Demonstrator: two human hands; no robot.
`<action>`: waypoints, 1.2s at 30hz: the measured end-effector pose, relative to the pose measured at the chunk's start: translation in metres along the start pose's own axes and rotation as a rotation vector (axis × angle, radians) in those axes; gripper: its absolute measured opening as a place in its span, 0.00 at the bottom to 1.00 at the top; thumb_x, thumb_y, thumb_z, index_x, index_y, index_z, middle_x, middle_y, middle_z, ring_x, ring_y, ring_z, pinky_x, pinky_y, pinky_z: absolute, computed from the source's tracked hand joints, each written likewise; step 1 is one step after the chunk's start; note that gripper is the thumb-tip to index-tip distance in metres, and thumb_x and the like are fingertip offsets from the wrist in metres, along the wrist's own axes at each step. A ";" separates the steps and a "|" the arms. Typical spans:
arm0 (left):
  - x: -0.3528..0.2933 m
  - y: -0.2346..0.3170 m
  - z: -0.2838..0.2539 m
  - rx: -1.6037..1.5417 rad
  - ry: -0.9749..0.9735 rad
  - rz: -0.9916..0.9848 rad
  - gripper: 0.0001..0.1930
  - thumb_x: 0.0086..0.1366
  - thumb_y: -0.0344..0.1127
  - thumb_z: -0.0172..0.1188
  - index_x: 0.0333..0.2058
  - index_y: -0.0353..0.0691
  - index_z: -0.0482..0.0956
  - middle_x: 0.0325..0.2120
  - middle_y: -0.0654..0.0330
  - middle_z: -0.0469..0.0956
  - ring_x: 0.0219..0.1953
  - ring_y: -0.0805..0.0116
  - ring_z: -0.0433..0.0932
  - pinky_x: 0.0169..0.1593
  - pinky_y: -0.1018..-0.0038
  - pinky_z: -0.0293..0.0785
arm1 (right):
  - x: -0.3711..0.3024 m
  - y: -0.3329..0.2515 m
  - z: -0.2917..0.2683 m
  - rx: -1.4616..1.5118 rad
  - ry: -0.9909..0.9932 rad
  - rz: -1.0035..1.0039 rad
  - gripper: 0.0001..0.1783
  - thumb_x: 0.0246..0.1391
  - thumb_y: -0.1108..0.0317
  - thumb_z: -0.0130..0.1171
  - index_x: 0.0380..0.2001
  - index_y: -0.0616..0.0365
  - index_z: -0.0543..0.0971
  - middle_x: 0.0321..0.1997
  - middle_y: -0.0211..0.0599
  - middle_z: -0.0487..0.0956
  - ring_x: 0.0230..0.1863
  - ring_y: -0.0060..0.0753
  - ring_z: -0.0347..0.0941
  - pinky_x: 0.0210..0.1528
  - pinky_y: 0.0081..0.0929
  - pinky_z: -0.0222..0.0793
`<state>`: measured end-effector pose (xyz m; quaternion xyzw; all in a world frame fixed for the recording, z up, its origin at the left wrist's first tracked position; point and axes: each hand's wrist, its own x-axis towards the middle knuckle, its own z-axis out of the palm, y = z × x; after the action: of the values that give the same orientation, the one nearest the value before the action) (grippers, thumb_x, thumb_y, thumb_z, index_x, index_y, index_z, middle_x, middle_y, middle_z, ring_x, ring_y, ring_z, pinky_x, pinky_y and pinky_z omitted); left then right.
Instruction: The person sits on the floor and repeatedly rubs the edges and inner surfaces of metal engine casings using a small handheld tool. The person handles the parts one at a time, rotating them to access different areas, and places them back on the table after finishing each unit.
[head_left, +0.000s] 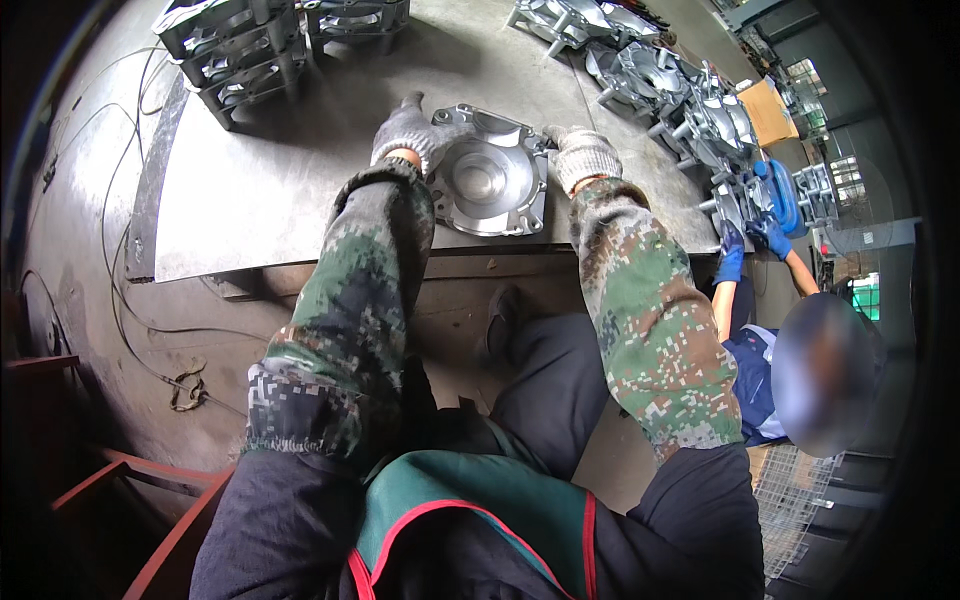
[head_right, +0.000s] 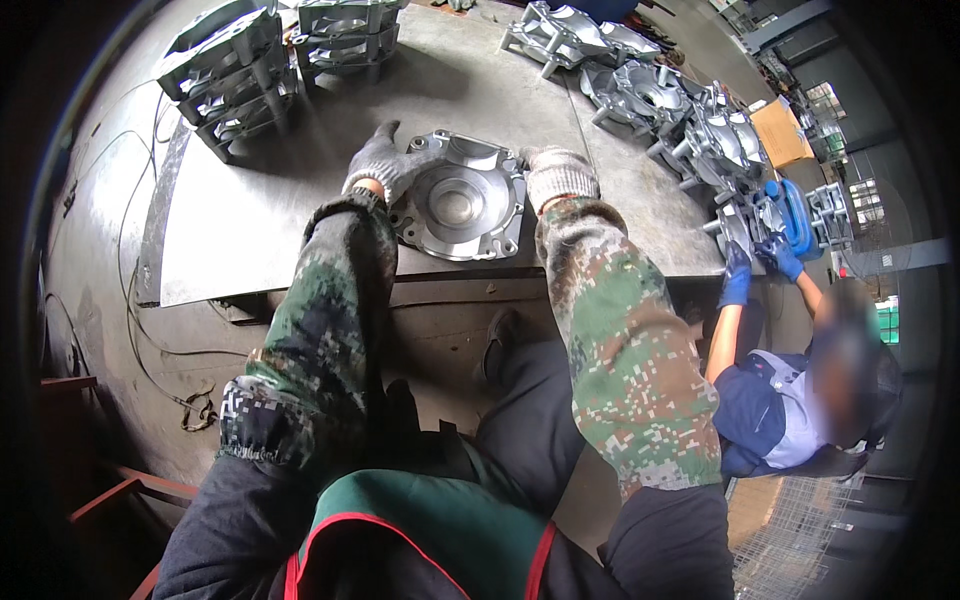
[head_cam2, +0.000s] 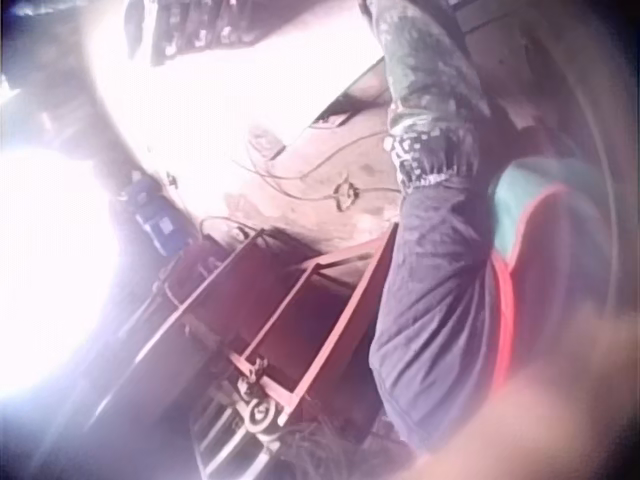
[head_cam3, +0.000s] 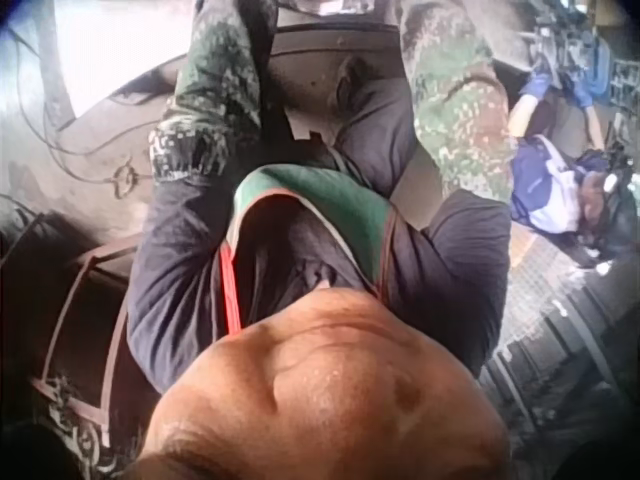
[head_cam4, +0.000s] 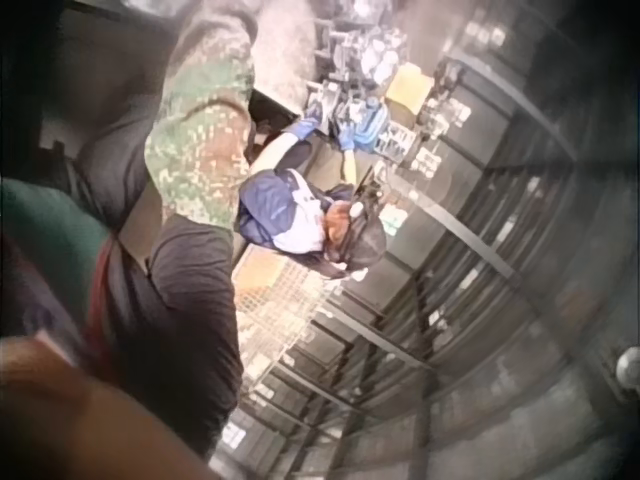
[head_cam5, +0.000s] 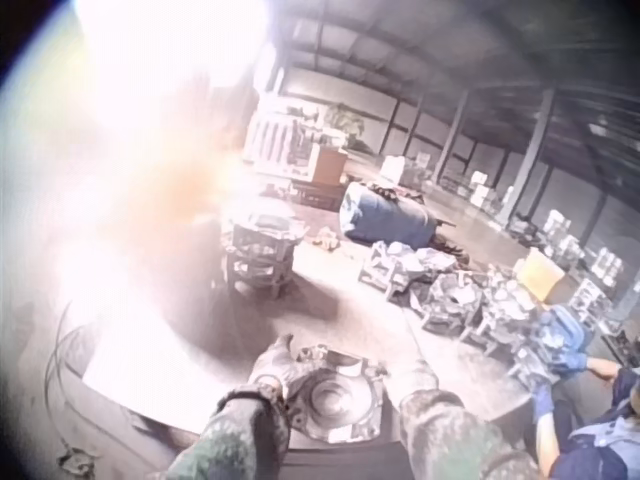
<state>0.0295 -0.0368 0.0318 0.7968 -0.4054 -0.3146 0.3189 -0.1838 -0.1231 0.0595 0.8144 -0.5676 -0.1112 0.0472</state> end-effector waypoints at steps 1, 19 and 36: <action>0.003 0.002 0.003 0.008 -0.050 0.012 0.53 0.43 0.57 0.74 0.66 0.41 0.60 0.57 0.48 0.73 0.60 0.55 0.72 0.63 0.68 0.68 | 0.003 0.002 -0.001 -0.044 -0.002 -0.042 0.19 0.55 0.61 0.56 0.50 0.34 0.79 0.52 0.40 0.79 0.52 0.48 0.76 0.55 0.43 0.73; 0.037 -0.021 0.041 -0.068 -0.104 0.077 0.35 0.50 0.35 0.62 0.61 0.53 0.69 0.52 0.55 0.78 0.56 0.58 0.75 0.61 0.70 0.70 | 0.022 -0.023 -0.011 -0.416 -0.152 -0.032 0.19 0.58 0.56 0.51 0.48 0.49 0.80 0.53 0.43 0.79 0.57 0.48 0.74 0.58 0.42 0.71; 0.036 -0.024 0.040 -0.061 -0.103 0.078 0.34 0.53 0.35 0.60 0.62 0.53 0.67 0.52 0.55 0.77 0.56 0.57 0.75 0.61 0.69 0.70 | 0.023 -0.022 -0.024 -0.525 -0.152 -0.314 0.17 0.62 0.59 0.47 0.49 0.39 0.81 0.52 0.39 0.80 0.56 0.43 0.75 0.55 0.42 0.73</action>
<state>0.0264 -0.0660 -0.0187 0.7532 -0.4422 -0.3545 0.3339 -0.1500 -0.1377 0.0755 0.8415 -0.3886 -0.3203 0.1957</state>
